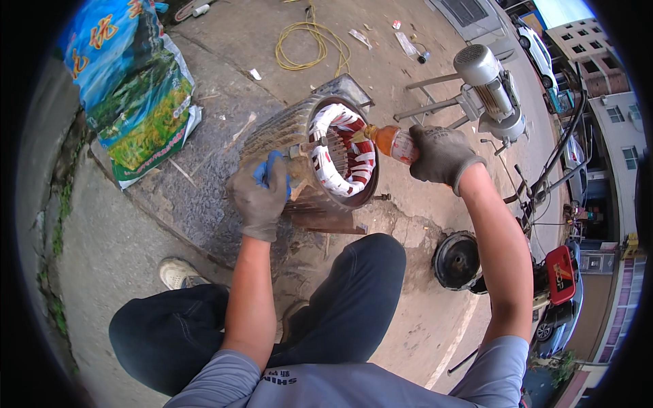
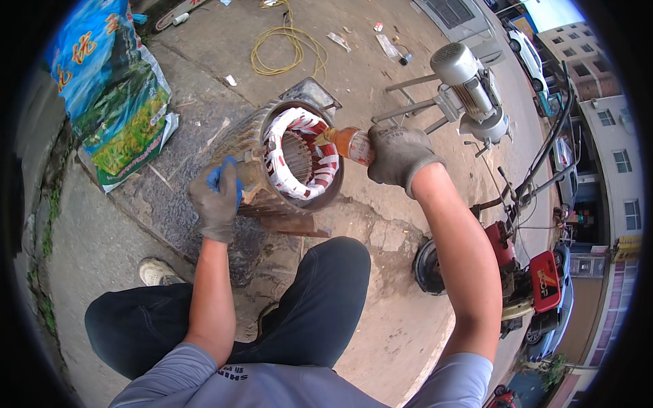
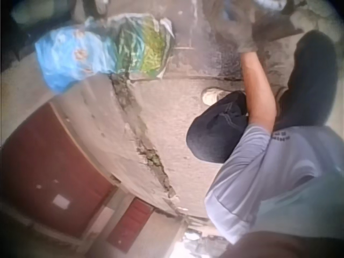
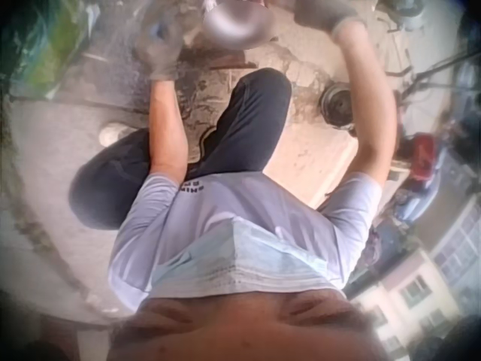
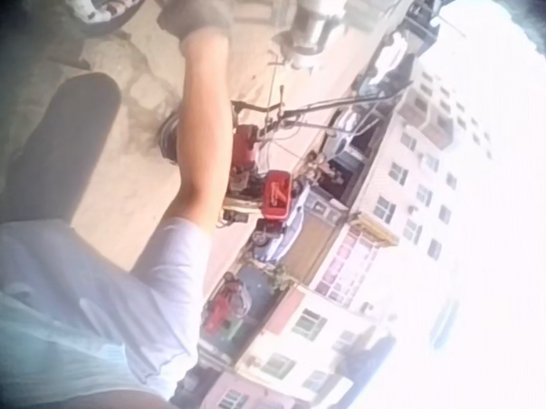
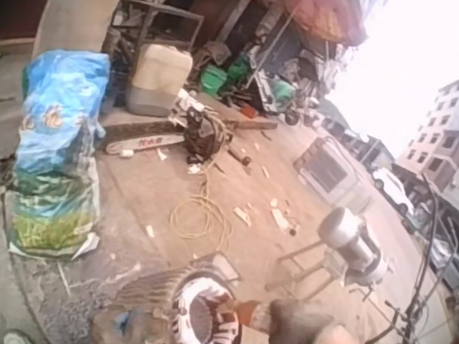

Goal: The person opens a plastic bottle and pours an amber liquid into the slots of a motor stator resting on a wooden block. The person remains seated on the ground while carefully directing the liquid into the stator's interior.

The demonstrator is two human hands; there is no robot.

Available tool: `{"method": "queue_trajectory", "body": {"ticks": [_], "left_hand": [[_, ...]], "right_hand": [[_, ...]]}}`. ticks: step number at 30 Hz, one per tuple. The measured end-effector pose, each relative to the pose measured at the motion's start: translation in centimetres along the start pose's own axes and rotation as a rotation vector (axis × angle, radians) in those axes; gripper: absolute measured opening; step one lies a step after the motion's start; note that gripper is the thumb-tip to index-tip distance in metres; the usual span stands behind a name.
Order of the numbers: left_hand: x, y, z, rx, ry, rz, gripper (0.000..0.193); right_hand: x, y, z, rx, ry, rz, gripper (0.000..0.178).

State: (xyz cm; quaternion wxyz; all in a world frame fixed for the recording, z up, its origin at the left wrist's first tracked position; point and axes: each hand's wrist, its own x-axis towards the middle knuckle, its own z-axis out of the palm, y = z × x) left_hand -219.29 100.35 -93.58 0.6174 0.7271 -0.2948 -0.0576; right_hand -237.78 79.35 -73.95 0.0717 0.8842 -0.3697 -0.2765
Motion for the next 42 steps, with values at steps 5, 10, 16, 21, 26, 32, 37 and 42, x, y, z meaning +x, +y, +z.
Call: {"method": "queue_trajectory", "body": {"ticks": [5, 10, 16, 21, 26, 32, 37, 42], "left_hand": [[0.1, 0.0, 0.0, -0.007, 0.039, 0.038, 0.032], [0.0, -0.5, -0.5, -0.067, 0.020, -0.026, 0.027], [-0.1, -0.4, -0.6, -0.066, 0.015, -0.060, 0.022], [0.2, 0.1, -0.7, -0.048, 0.026, 0.010, 0.022], [0.2, 0.2, -0.8, 0.006, 0.011, 0.028, 0.029], [-0.1, 0.0, -0.4, 0.065, 0.003, 0.032, 0.035], [0.1, 0.3, 0.2, 0.025, 0.044, 0.057, 0.038], [0.2, 0.6, 0.1, -0.010, 0.056, 0.059, 0.035]], "right_hand": [[-0.2, -0.4, -0.3, -0.035, -0.044, 0.011, 0.044], [-0.2, -1.0, -0.9, -0.071, -0.119, 0.016, 0.044], [-0.1, -0.8, -0.5, -0.057, -0.054, -0.025, 0.045], [0.0, -1.6, -1.2, -0.090, -0.074, -0.013, 0.044], [-0.5, -1.2, -1.2, -0.112, -0.111, -0.019, 0.044], [-1.1, -0.5, -1.6, -0.074, -0.055, 0.002, 0.045], [-1.5, 0.1, -1.5, -0.096, -0.130, -0.004, 0.047], [-2.0, -0.5, -2.1, -0.081, -0.167, 0.055, 0.045]]}}
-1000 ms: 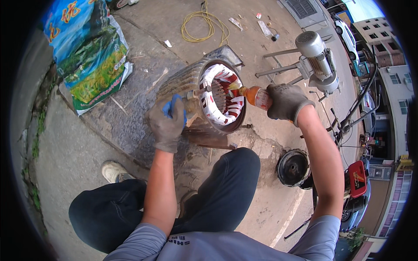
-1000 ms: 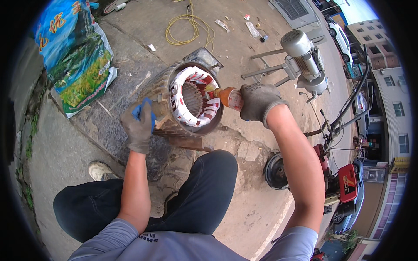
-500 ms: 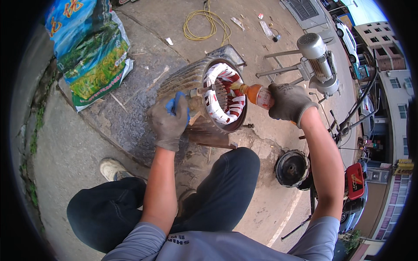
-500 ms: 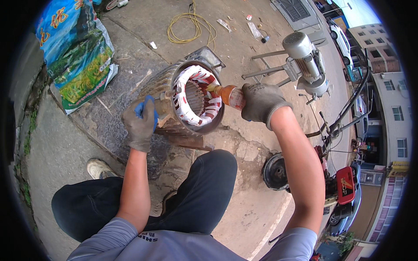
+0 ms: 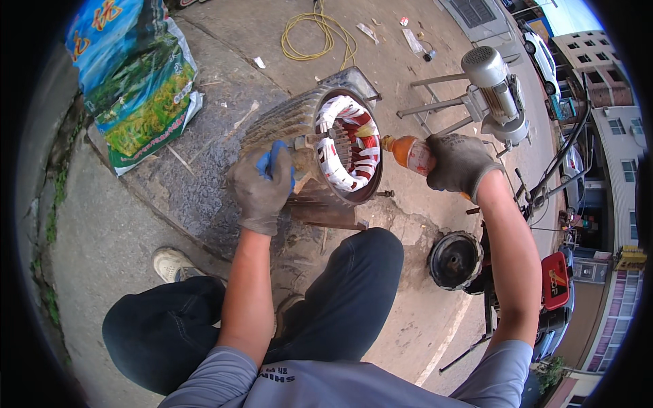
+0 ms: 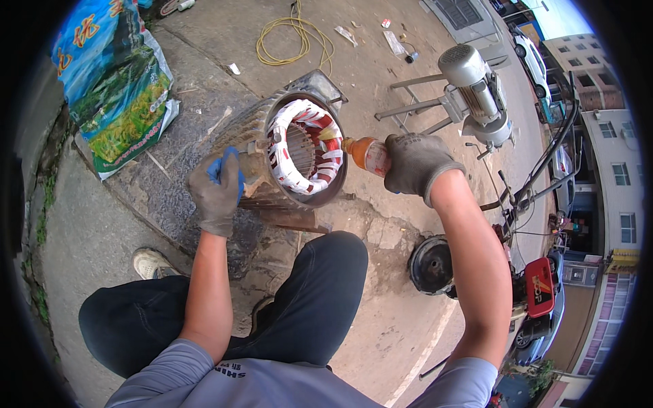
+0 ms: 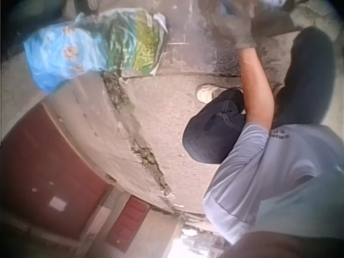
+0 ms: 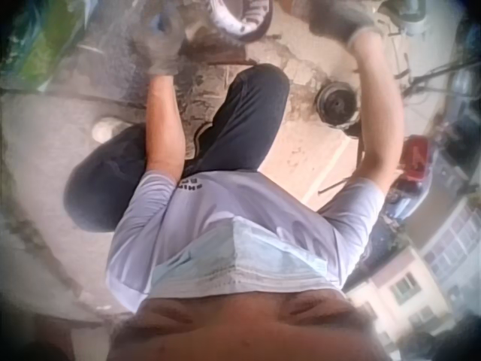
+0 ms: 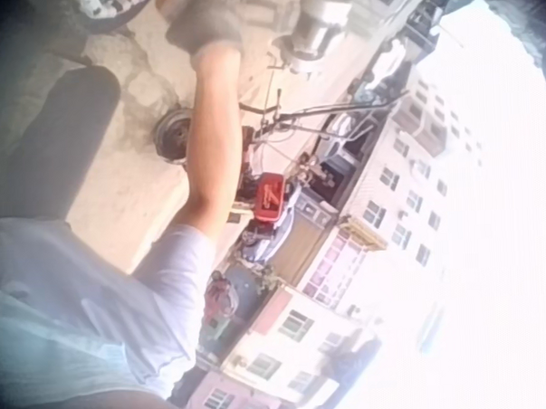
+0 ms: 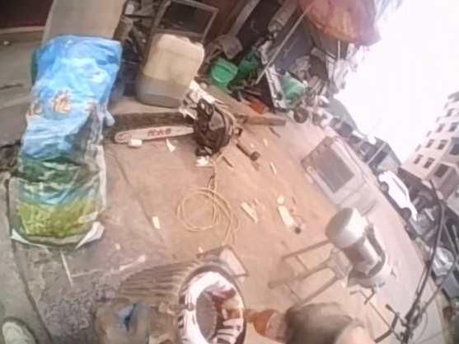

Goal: The person opens a plastic bottle and pours an amber liquid into the slots of a motor stator resting on a wooden block. The person remains seated on the ground while carefully directing the liquid into the stator's interior.

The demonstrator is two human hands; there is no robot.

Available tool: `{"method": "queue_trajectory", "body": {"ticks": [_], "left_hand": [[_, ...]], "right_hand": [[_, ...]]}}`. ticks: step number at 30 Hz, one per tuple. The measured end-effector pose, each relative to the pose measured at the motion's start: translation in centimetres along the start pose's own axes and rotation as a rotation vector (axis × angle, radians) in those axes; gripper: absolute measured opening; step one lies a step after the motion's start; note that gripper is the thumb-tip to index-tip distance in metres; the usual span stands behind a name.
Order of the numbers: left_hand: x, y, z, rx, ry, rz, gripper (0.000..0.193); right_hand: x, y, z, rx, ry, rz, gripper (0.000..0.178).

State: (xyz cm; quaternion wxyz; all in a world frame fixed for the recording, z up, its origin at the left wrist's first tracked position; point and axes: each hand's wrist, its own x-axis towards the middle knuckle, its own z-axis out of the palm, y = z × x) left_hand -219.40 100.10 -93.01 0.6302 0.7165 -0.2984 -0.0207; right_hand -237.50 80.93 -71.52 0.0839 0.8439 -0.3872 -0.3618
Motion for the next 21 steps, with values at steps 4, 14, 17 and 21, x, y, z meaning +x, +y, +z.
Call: {"method": "queue_trajectory", "body": {"ticks": [4, 14, 17, 21], "left_hand": [[0.1, 0.2, 0.1, -0.022, 0.006, 0.015, 0.033], [-0.3, -0.6, 0.4, -0.039, 0.000, -0.015, 0.037], [-0.1, -0.4, 0.5, -0.039, 0.020, 0.014, 0.038], [-0.3, -0.7, 0.4, 0.000, -0.005, -0.010, 0.040]], "right_hand": [[-0.4, 0.4, 0.3, -0.002, -0.054, -0.018, 0.044], [-0.3, 0.6, 0.5, 0.032, 0.000, -0.028, 0.044], [0.5, 0.7, 1.6, 0.031, 0.038, -0.071, 0.048], [1.1, 0.5, 1.8, 0.047, 0.103, -0.042, 0.049]]}}
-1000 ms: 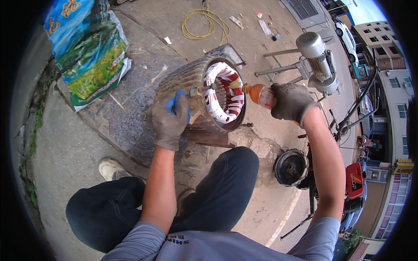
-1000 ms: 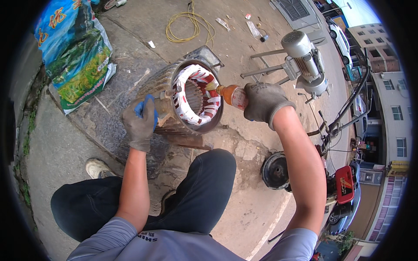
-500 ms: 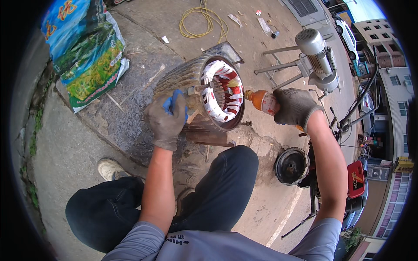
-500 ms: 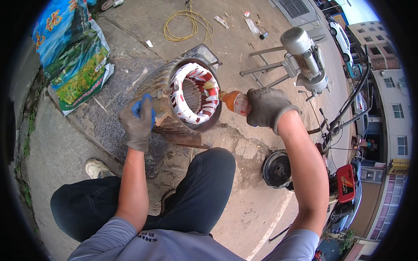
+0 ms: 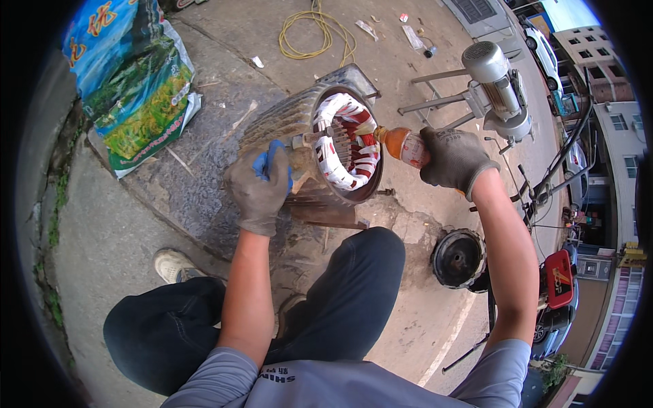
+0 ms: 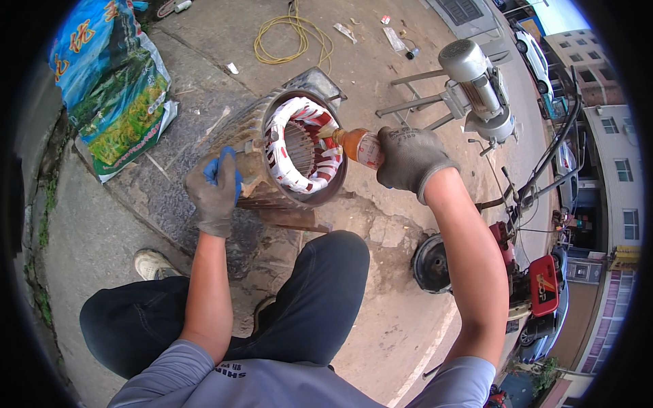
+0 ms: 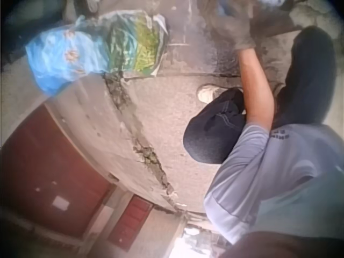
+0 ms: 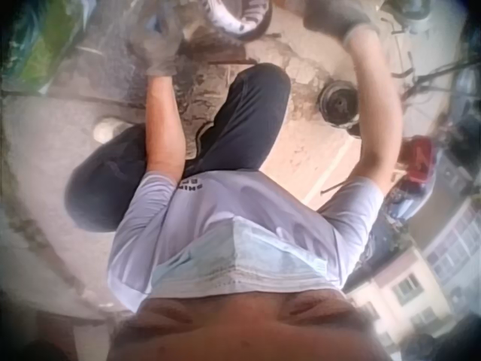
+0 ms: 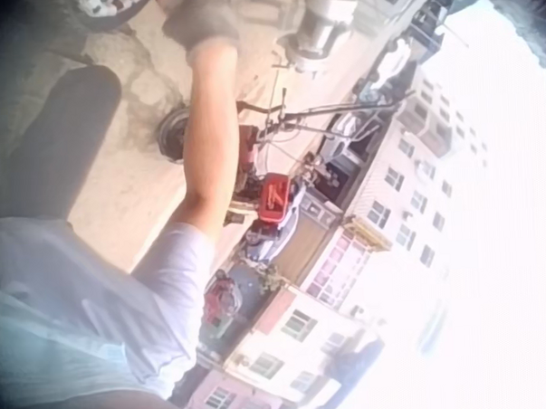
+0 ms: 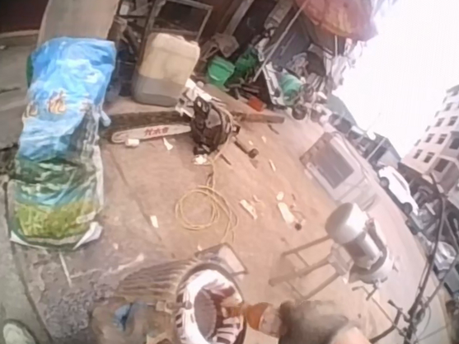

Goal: The person opens a plastic bottle and pours an amber liquid into the slots of a motor stator resting on a wooden block. The person remains seated on the ground while carefully directing the liquid into the stator's interior.

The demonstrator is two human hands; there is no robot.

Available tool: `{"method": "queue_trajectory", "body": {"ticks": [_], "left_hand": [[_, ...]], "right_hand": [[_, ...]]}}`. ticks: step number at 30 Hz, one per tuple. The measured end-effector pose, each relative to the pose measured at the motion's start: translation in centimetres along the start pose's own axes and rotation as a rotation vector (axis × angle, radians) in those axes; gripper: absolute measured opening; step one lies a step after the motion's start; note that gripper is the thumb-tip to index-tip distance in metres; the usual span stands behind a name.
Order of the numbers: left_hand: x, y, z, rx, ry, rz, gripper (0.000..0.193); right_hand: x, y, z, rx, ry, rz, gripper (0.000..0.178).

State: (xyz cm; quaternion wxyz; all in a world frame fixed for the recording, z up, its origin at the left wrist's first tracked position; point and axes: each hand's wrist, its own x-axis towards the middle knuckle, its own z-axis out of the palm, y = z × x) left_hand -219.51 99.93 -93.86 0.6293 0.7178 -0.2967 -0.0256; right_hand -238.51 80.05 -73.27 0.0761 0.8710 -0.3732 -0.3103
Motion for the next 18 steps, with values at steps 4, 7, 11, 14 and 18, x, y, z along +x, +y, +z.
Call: {"method": "queue_trajectory", "body": {"ticks": [4, 7, 11, 14, 18], "left_hand": [[-0.1, -0.4, 0.1, -0.050, 0.008, -0.040, 0.039], [-0.4, -1.0, 0.0, -0.097, 0.012, -0.089, 0.035], [-0.2, -0.5, -0.3, -0.101, -0.011, -0.103, 0.029], [-0.3, -0.9, -0.4, -0.105, -0.017, -0.145, 0.026], [-0.4, -1.1, -0.6, -0.102, -0.036, -0.156, 0.028]], "right_hand": [[0.1, -0.3, -0.4, -0.003, 0.002, 0.023, 0.048], [-0.5, -0.6, -0.8, 0.001, -0.060, -0.002, 0.048], [-1.3, -0.6, -1.1, -0.008, -0.132, -0.022, 0.049], [-1.2, -0.5, -0.7, 0.003, -0.094, -0.031, 0.050], [-0.7, -0.9, -0.8, 0.005, -0.113, -0.031, 0.050]]}}
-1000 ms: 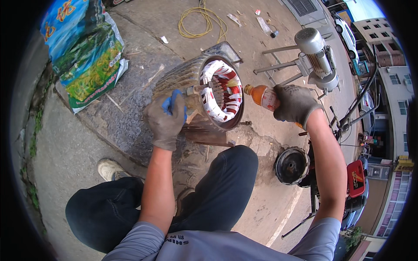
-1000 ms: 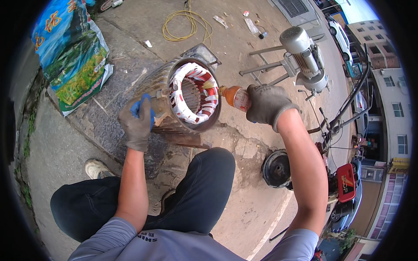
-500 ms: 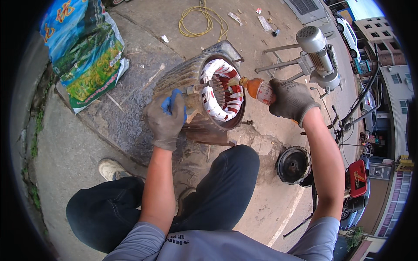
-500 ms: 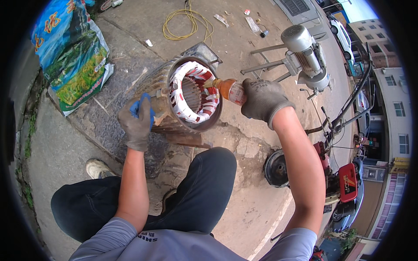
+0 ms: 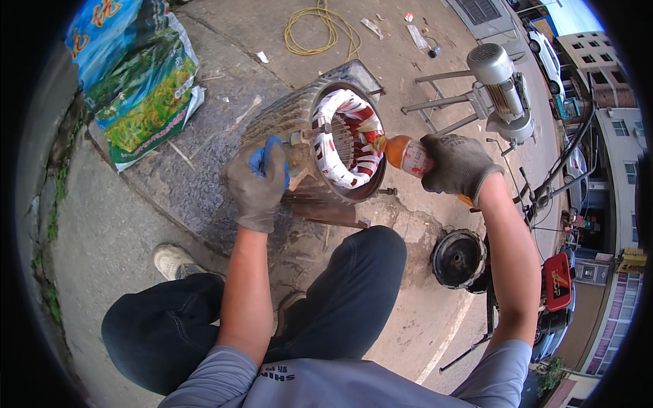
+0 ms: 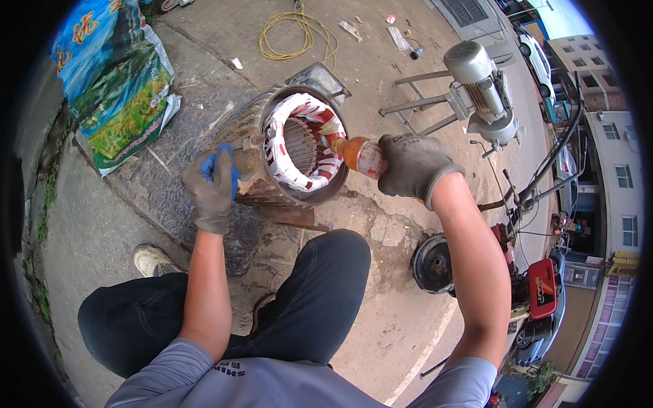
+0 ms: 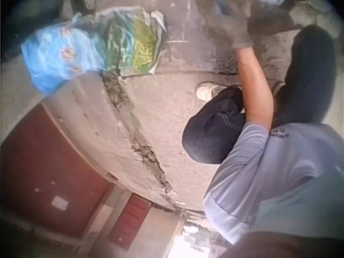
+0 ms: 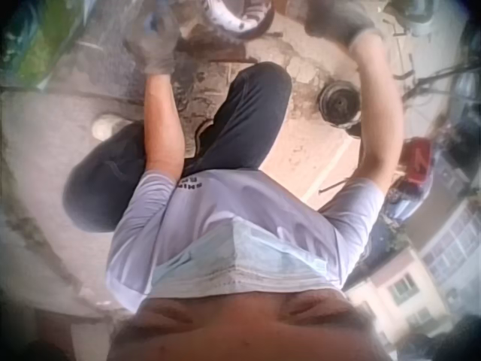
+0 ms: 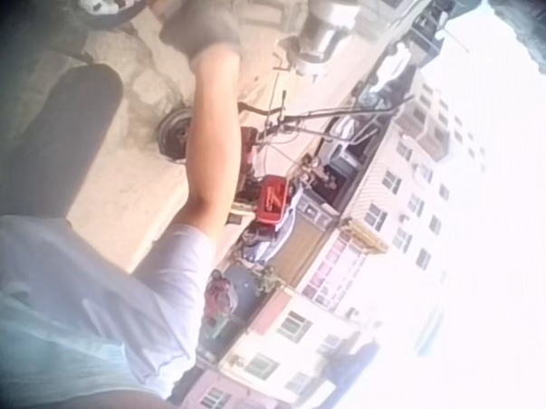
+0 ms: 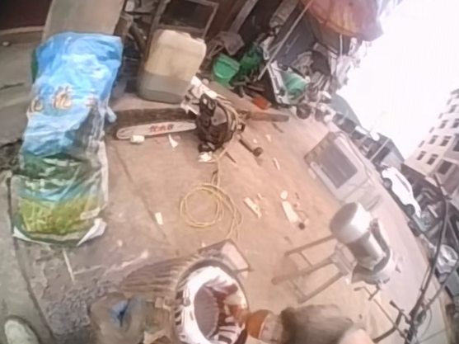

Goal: The person opens a plastic bottle and pours an amber liquid into the slots of a motor stator resting on a wooden block. The person remains seated on the ground while carefully directing the liquid into the stator's interior.

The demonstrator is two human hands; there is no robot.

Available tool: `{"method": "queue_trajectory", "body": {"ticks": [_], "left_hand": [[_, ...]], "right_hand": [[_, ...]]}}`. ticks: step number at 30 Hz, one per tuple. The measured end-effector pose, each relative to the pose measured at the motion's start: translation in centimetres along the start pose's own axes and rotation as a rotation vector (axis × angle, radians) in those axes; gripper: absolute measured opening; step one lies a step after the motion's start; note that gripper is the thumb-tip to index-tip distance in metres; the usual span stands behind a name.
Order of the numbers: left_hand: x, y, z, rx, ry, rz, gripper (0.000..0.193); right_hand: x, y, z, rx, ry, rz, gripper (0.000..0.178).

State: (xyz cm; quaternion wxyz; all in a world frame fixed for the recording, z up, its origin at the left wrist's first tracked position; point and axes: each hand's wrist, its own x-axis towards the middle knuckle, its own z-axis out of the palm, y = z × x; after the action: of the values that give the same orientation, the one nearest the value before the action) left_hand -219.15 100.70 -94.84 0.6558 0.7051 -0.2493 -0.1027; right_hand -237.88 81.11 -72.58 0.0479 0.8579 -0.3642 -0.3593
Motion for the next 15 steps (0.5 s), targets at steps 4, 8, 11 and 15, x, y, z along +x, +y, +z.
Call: {"method": "queue_trajectory", "body": {"ticks": [4, 8, 11, 15], "left_hand": [[0.0, -1.0, -0.2, 0.026, -0.019, 0.065, 0.035], [0.0, -0.6, -0.1, -0.009, 0.017, 0.005, 0.024], [0.0, -0.4, -0.2, 0.014, 0.024, 0.013, 0.023], [0.0, -1.2, -0.3, 0.040, -0.009, 0.051, 0.035]], "right_hand": [[0.4, -0.5, 0.4, 0.018, 0.012, -0.054, 0.049], [0.9, -1.0, 0.6, 0.015, 0.039, -0.032, 0.048], [1.1, -1.4, 0.5, 0.013, 0.037, -0.010, 0.047], [1.2, -1.6, 0.4, 0.029, 0.040, -0.005, 0.046]]}}
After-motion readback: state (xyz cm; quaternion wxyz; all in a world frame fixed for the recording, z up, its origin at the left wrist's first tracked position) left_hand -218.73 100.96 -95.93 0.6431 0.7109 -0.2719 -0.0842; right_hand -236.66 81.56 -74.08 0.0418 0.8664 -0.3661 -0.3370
